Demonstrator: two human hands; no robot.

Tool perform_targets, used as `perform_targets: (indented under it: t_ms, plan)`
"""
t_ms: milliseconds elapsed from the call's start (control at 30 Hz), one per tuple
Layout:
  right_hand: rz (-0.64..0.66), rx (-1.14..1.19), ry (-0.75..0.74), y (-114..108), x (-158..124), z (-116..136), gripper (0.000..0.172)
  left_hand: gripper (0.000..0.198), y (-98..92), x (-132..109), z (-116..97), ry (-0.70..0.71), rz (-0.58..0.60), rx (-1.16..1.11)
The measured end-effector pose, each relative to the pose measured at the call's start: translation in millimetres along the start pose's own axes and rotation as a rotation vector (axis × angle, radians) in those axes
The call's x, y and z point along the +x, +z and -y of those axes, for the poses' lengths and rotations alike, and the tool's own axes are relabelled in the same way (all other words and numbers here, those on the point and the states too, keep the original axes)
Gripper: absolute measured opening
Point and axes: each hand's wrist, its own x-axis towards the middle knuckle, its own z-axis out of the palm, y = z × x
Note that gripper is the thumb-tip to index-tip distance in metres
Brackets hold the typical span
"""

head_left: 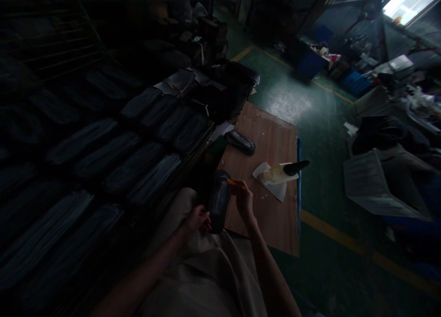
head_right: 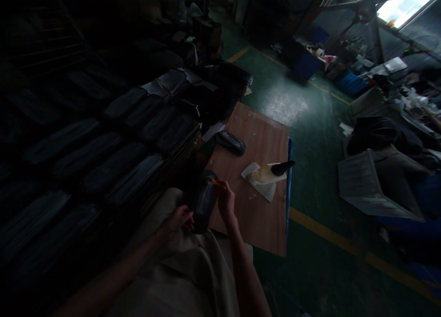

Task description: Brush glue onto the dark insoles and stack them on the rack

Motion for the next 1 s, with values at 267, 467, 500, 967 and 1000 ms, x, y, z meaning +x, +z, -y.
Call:
perform_targets:
  t_ms: [267,467,500,967,1000]
  plan:
    - [0.114,-0.190,-0.093,8.8,5.6,-1.6,0.029,0.035,-1.2,-1.1,-0.3,0.011,0.009,0.004]
    - [0.285,-0.084,0.022,-9.2,-14.7,3.6,0.027,0.034,-0.3,2.9,4.6,-0.012,-0.016,-0.022]
    - [0.293,-0.042,0.060,-12.3,-15.5,7.2,0.028,0.034,0.1,3.3,4.5,-0.017,-0.023,-0.024]
    - [0.254,-0.158,0.000,0.7,-41.4,-2.5,0.027,0.037,-1.2,-4.4,-3.7,-0.029,-0.011,-0.056]
    - [0.271,-0.157,0.009,-0.3,-50.5,-2.6,0.027,0.037,-1.3,-3.9,-3.3,-0.030,-0.007,-0.057]
